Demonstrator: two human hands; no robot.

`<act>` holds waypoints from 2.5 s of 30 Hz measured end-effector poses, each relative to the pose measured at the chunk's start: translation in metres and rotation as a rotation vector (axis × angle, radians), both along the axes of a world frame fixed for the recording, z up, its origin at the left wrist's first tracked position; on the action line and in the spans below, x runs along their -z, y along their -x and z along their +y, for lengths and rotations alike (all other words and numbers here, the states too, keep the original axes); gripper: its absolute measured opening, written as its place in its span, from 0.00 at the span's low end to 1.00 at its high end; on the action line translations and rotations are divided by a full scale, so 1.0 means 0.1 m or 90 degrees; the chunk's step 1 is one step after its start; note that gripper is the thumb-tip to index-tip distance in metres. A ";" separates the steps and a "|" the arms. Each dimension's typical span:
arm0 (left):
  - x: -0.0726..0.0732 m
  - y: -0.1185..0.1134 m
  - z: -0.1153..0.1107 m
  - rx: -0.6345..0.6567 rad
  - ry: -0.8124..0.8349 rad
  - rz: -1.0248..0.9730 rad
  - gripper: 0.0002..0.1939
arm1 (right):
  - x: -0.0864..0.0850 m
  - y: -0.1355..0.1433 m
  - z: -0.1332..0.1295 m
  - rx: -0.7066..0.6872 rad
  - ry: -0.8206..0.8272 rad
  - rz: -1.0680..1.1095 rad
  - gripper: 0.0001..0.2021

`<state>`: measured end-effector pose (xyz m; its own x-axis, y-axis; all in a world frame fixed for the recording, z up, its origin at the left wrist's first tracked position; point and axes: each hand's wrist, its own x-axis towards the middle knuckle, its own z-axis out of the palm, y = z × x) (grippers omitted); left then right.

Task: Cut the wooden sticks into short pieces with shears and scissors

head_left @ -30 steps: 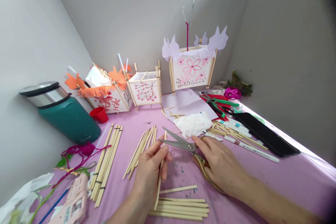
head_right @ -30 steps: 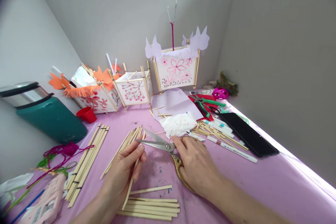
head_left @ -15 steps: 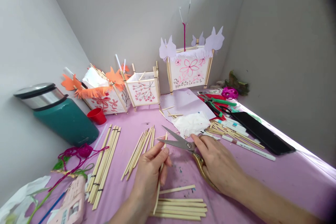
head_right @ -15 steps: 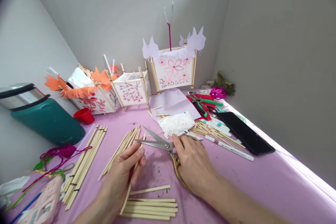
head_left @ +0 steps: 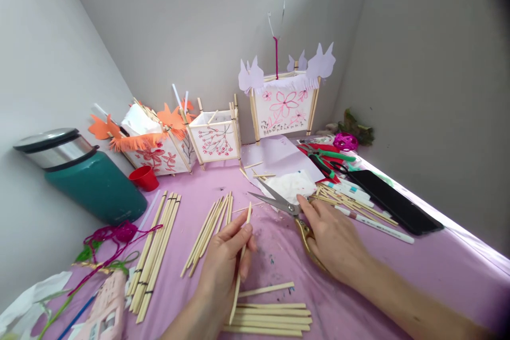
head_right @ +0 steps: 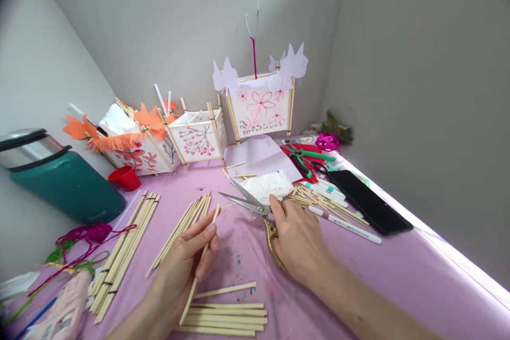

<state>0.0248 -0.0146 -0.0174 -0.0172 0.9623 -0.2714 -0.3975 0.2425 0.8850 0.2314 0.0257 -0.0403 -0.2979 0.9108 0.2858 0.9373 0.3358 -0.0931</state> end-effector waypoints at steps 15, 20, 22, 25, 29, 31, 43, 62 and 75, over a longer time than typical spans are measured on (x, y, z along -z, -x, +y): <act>0.05 -0.02 0.03 -0.013 -0.025 0.021 0.16 | 0.09 0.13 -0.15 -0.117 -0.077 0.055 0.31; 0.01 -0.03 0.02 -0.034 -0.025 0.007 0.16 | 0.09 0.11 -0.13 -0.121 -0.073 0.067 0.31; -0.02 -0.02 0.02 -0.052 -0.023 -0.009 0.18 | 0.08 0.08 -0.11 -0.111 -0.069 0.075 0.31; -0.06 -0.01 0.02 -0.069 -0.021 -0.029 0.22 | 0.07 0.03 -0.08 -0.090 -0.059 0.076 0.32; -0.10 -0.01 0.02 -0.059 -0.023 -0.042 0.26 | 0.06 -0.03 -0.04 -0.066 -0.058 0.070 0.30; -0.11 -0.01 0.01 -0.055 -0.023 -0.044 0.26 | 0.06 -0.05 -0.02 -0.060 -0.074 0.069 0.29; -0.09 0.02 0.02 -0.039 -0.027 -0.057 0.14 | 0.04 -0.05 -0.02 -0.110 -0.098 0.081 0.30; -0.09 0.05 0.03 -0.035 -0.039 -0.076 0.13 | 0.08 -0.10 0.03 -0.082 -0.101 0.074 0.29; -0.10 0.02 0.05 -0.051 -0.006 -0.055 0.14 | -0.02 -0.08 0.00 -0.133 -0.166 0.056 0.29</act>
